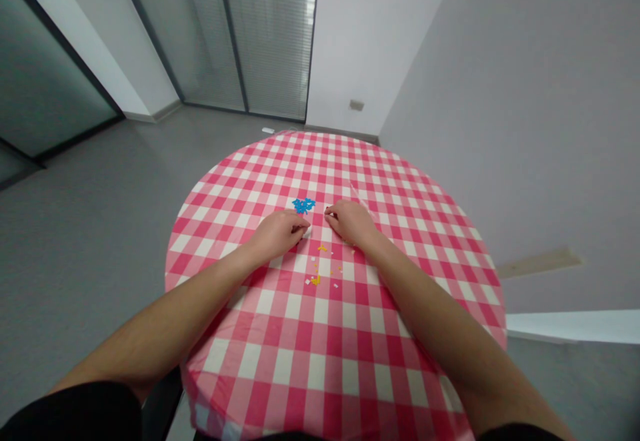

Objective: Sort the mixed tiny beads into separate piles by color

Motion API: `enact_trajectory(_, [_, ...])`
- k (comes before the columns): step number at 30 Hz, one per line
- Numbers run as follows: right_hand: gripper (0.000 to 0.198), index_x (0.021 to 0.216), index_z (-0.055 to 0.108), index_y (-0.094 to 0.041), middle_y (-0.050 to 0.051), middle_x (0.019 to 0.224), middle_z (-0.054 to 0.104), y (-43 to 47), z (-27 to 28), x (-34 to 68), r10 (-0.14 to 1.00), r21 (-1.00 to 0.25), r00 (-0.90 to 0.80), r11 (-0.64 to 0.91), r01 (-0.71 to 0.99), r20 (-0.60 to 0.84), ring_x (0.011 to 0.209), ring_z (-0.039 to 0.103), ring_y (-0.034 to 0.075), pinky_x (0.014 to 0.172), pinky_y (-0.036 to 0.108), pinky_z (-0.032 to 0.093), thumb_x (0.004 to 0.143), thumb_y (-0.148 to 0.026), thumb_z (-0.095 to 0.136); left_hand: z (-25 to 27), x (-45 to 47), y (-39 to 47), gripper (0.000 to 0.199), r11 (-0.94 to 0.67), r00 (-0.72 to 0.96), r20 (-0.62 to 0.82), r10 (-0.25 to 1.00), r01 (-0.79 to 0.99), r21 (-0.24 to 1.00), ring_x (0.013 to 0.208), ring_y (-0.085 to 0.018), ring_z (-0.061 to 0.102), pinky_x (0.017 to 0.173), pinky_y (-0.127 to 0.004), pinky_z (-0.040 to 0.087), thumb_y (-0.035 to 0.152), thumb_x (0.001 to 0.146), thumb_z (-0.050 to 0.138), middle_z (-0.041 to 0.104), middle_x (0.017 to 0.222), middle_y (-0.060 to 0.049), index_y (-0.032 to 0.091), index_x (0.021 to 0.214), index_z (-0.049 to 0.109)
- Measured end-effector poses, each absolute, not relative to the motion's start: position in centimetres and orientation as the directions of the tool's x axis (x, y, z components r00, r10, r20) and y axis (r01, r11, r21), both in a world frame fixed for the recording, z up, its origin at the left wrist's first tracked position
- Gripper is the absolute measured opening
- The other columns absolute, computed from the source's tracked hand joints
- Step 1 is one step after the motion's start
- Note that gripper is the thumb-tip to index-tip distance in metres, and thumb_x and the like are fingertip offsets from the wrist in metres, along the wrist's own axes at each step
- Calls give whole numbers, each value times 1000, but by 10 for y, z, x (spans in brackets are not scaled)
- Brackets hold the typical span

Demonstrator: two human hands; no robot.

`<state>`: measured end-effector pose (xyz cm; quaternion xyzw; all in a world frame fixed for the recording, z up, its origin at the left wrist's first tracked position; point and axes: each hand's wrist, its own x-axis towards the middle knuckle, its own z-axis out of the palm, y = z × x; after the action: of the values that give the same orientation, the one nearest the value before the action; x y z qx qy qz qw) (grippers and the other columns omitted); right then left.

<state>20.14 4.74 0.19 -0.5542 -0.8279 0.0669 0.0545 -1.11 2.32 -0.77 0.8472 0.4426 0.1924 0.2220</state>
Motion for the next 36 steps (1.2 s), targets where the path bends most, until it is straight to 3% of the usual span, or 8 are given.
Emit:
enact_trajectory(7, [18, 97, 78, -22, 5, 93, 76, 3, 15, 222, 827, -389, -560, 498, 775, -57, 82, 65, 18, 74, 29, 45, 89, -21, 61, -1, -12, 20, 24, -666, 762, 39, 646, 539, 515, 76, -17, 62, 71, -29, 43, 15, 89, 53, 72, 82, -5, 22, 80, 75])
enact_trajectory(12, [17, 93, 77, -20, 5, 92, 76, -23, 12, 233, 746, -448, -659, 561, 697, -91, 81, 66, 18, 72, 28, 45, 87, -16, 62, 7, -14, 16, 20, -704, 843, -11, 538, 456, 544, 80, -16, 64, 74, -26, 43, 13, 87, 58, 75, 87, -3, 21, 89, 76])
enact_trajectory(15, [15, 92, 77, -19, 5, 92, 76, -28, 5, 233, 748, -462, -660, 564, 684, -64, 83, 66, 18, 74, 28, 46, 88, -17, 62, 6, -12, 14, 18, -707, 843, -13, 537, 458, 539, 83, -17, 66, 76, -26, 45, 14, 88, 60, 76, 89, -3, 20, 91, 76])
enact_trajectory(20, [15, 93, 76, -20, 6, 93, 76, -27, 2, 235, 772, -449, -634, 551, 703, -47, 85, 66, 19, 75, 29, 46, 90, -19, 62, 1, -7, 11, 17, -691, 826, -31, 563, 491, 530, 89, -19, 67, 79, -27, 46, 17, 87, 64, 76, 96, -5, 19, 99, 76])
enact_trajectory(31, [18, 96, 77, -18, 8, 92, 74, -28, -1, 226, 880, -364, -473, 430, 826, -35, 82, 66, 20, 72, 29, 44, 93, -23, 60, -2, -2, 9, 17, -691, 821, -63, 568, 517, 506, 89, -18, 67, 79, -27, 46, 15, 87, 61, 76, 97, -3, 20, 94, 76])
enact_trajectory(36, [20, 95, 77, -17, 8, 91, 74, -28, -7, 215, 884, -342, -465, 422, 840, -52, 82, 65, 19, 72, 28, 42, 94, -22, 58, 4, -9, 13, 18, -669, 846, -91, 526, 478, 569, 87, -17, 68, 79, -26, 46, 14, 87, 61, 76, 94, -3, 19, 94, 77])
